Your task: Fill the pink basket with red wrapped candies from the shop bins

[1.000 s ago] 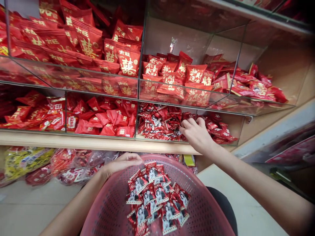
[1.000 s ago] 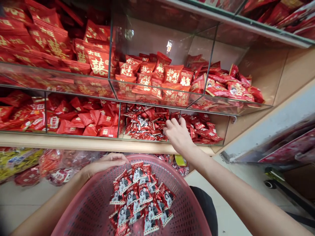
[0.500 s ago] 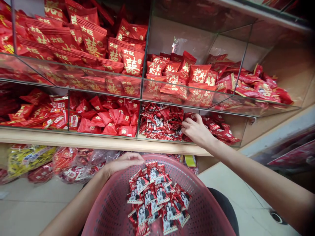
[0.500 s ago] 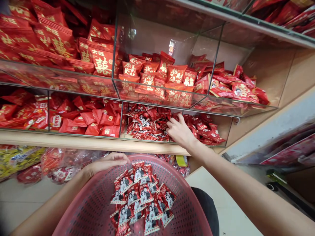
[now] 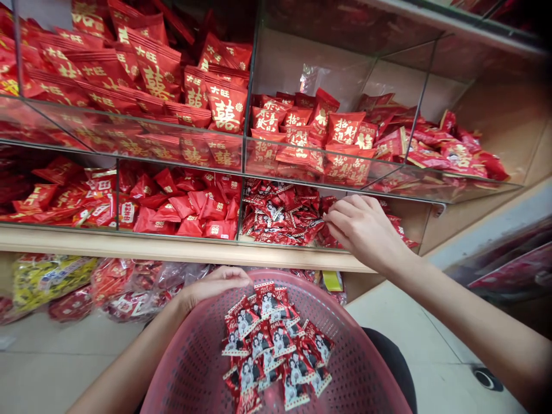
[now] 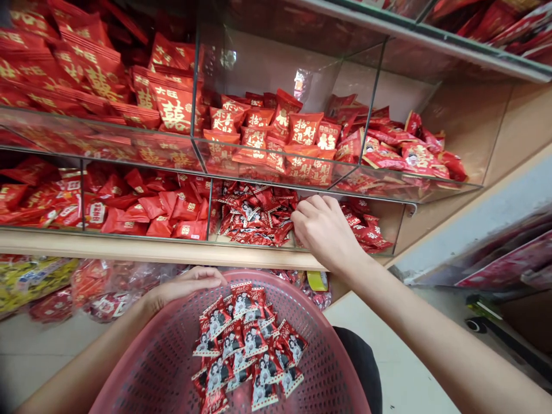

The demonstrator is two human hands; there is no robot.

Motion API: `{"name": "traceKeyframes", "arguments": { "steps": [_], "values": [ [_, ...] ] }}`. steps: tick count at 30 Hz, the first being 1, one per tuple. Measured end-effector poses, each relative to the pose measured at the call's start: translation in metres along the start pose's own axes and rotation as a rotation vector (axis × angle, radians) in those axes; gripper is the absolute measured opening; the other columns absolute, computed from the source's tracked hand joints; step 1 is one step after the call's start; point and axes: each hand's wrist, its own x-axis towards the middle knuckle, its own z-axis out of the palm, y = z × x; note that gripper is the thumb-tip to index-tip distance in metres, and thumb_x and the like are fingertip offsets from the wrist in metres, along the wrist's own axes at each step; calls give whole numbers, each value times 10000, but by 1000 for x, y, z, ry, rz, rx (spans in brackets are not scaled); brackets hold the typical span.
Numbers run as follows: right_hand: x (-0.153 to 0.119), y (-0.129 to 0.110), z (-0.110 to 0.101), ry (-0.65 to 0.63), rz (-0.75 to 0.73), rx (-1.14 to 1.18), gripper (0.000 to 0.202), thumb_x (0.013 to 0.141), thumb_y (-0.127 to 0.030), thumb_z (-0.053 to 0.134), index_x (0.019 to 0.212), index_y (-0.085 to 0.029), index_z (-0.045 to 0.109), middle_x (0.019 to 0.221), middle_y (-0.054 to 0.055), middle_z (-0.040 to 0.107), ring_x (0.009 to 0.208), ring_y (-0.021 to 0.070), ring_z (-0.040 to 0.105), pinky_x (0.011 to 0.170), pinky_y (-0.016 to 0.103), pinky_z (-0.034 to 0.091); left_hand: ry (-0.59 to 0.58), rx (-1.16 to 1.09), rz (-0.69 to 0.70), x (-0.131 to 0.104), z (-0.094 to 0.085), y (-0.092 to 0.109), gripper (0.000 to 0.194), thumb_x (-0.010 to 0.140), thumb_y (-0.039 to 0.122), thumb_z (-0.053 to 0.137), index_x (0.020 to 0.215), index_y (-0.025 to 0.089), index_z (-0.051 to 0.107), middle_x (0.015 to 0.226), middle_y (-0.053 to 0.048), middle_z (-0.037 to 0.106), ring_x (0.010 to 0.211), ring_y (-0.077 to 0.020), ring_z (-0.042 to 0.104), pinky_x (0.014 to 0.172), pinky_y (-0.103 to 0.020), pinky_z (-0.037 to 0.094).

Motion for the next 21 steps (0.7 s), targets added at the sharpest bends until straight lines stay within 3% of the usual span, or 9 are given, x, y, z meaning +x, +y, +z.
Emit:
{"name": "traceKeyframes", "arguments": {
  "steps": [4,8,10,13,16,21],
  "values": [
    [-8,-34,-10,8,77,370,177,835,-209,441,737,-167,582,770,60,584,797,191,471,709,313,323,6,-34,-41,0,0,-6,337,753,454,579,877,153,666,872,-34,675,788,-178,590,736,-254,415],
    [-16,-72,3,-233,188,936,117,770,-159,473,690,-178,557,683,0,584,661,132,504,614,250,362,16,-59,-74,4,-2,-12,375,744,489,574,815,138,684,780,-42,676,669,-162,586,662,-251,417],
    [-19,-88,14,-291,221,1049,104,753,-147,483,678,-175,549,672,-8,580,649,124,507,596,236,364,45,-30,-68,5,-3,-12,388,736,508,572,745,139,692,742,-37,675,637,-156,576,649,-249,414],
    [-21,-106,27,-222,249,942,103,760,-140,490,674,-175,536,690,0,572,711,144,502,642,254,364,104,-6,-107,5,-4,-10,453,747,559,520,657,149,692,623,-21,657,544,-138,542,593,-245,402],
    [-22,-121,35,-121,231,702,109,785,-120,467,710,-166,531,741,28,567,759,173,482,687,290,358,72,-36,-151,3,-6,-12,567,765,620,431,628,140,699,548,-27,631,492,-132,516,563,-248,394],
    [-28,-149,53,40,146,390,147,830,-128,433,737,-165,540,759,48,545,757,199,454,691,327,339,79,-149,-199,4,-10,-22,573,733,647,449,735,140,716,637,-39,666,557,-158,555,599,-260,412]
  ]
}}
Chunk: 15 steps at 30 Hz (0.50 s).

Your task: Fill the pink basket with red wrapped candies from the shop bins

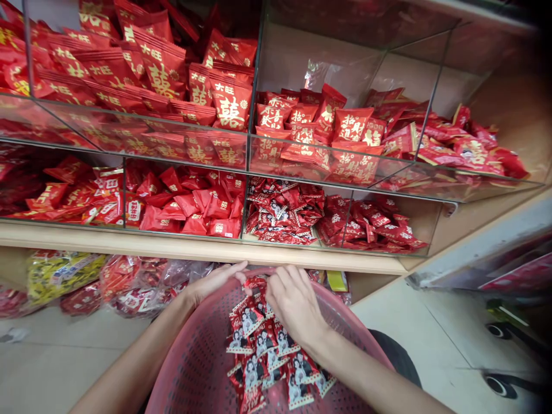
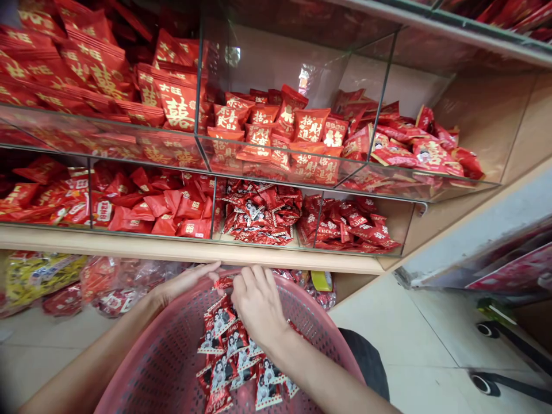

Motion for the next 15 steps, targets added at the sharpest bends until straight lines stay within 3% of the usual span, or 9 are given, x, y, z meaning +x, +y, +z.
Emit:
{"name": "traceKeyframes", "arguments": {
  "steps": [9,15],
  "values": [
    [-23,-6,25,76,-235,-4,104,842,-127,467,799,-145,559,841,58,560,863,198,463,838,358,334,-12,-82,114,-1,6,7,304,707,401,650,877,153,696,830,-25,704,789,-184,590,753,-256,413],
    [-34,-7,28,104,-296,34,134,856,-129,446,839,-139,579,893,64,581,954,210,463,902,368,308,-87,-132,126,1,6,5,246,722,357,651,849,148,674,816,-16,682,718,-140,573,724,-238,405]
  ]
}}
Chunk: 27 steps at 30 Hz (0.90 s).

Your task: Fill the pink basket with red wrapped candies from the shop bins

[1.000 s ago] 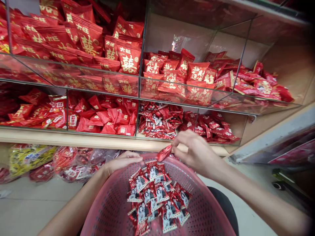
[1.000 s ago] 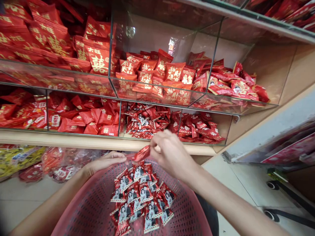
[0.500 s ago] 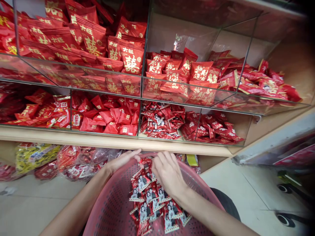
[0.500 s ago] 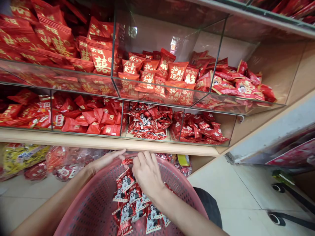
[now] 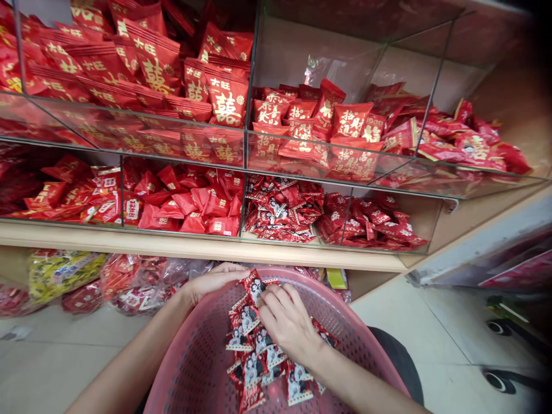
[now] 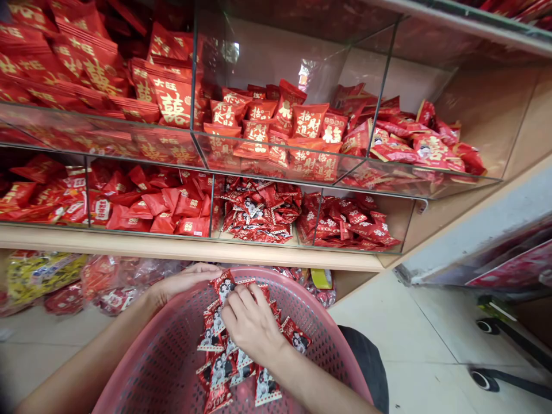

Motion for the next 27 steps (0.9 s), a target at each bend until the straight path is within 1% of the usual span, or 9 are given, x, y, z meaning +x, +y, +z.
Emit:
{"name": "traceKeyframes", "arguments": {
  "steps": [5,7,11,12,14,16,19,22,27],
  "values": [
    [-3,4,5,18,-13,62,145,857,-116,436,892,-143,574,991,73,583,1019,208,455,919,376,318,-1,40,29,2,-3,-3,226,728,368,644,782,150,622,687,34,595,613,-95,499,634,-205,367],
    [-4,6,6,17,64,122,175,839,-117,460,977,-157,559,1055,81,566,1040,217,452,914,393,337,-16,75,39,2,-3,-2,238,727,378,640,746,144,604,666,39,564,608,-91,478,630,-204,357],
    [-5,7,8,-9,424,444,515,770,-149,518,1263,-191,375,1222,114,466,1102,244,432,897,419,387,-20,142,51,1,0,3,258,723,393,634,721,138,594,675,34,548,637,-101,466,642,-211,352],
    [-5,7,8,-9,532,577,586,755,-151,522,1302,-198,320,1236,115,455,1092,236,449,885,406,404,-19,159,56,1,1,4,260,724,394,632,720,137,593,678,32,547,644,-102,464,645,-211,350],
    [-5,7,9,-28,761,879,645,727,-135,517,1323,-198,277,1156,103,518,972,198,536,819,361,449,-20,197,67,2,0,4,263,729,396,625,712,136,591,675,30,545,644,-102,457,645,-212,347],
    [-4,6,8,-112,955,1180,543,724,-140,506,1252,-176,382,957,63,608,779,155,589,723,311,471,-25,243,85,3,-1,3,268,734,399,617,701,136,587,661,32,538,638,-101,449,647,-211,343],
    [-3,6,6,-222,1072,1466,198,782,-291,513,896,-148,588,725,29,635,644,127,587,647,270,459,-31,299,113,5,-4,1,271,739,403,607,689,138,585,640,39,521,633,-100,441,647,-206,338],
    [-3,7,6,-219,1101,1494,353,771,-477,528,665,-145,580,634,30,636,558,108,568,569,238,436,-30,322,136,7,-6,-2,262,740,395,606,692,138,593,645,40,523,640,-102,447,659,-205,338],
    [-7,9,15,-247,989,1424,440,783,-525,497,620,-133,613,578,38,635,488,103,551,514,231,424,-41,302,121,7,-6,-3,228,756,363,597,740,136,612,687,28,549,657,-104,458,669,-211,345]
  ]
}}
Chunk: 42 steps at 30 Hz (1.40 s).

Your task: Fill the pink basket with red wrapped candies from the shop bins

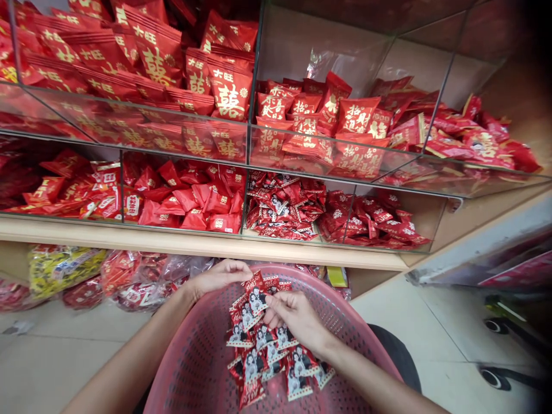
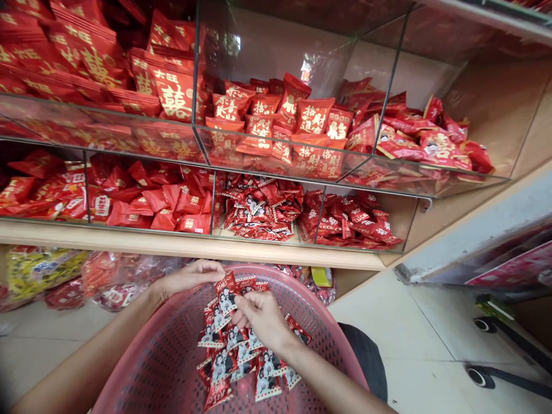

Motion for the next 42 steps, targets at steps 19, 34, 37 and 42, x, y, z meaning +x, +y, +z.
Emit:
{"name": "traceKeyframes", "arguments": {
  "steps": [19,34,37,42],
  "values": [
    [-13,-15,-11,-33,-13,-95,410,817,-480,480,607,-173,653,553,21,619,506,111,532,535,241,411,35,-69,-28,-2,3,1,243,738,375,625,814,145,648,771,-7,634,696,-122,542,696,-233,400],
    [-96,9,-92,35,429,35,443,722,-563,564,636,-130,607,571,26,602,489,80,524,507,199,391,78,-284,-143,-13,17,16,306,762,398,601,921,140,639,926,-69,670,782,-164,609,730,-270,445],
    [-99,17,-94,22,481,120,434,688,-572,596,646,-141,566,596,9,595,485,59,509,513,184,391,79,-272,-140,-13,17,15,313,760,406,601,922,141,637,934,-69,668,798,-171,608,732,-271,444],
    [-92,30,-92,66,459,158,443,674,-591,593,650,-155,521,586,-11,569,457,54,478,501,196,391,79,-242,-135,-13,15,14,336,749,424,606,921,137,635,918,-67,670,809,-181,605,724,-269,444]
  ]
}}
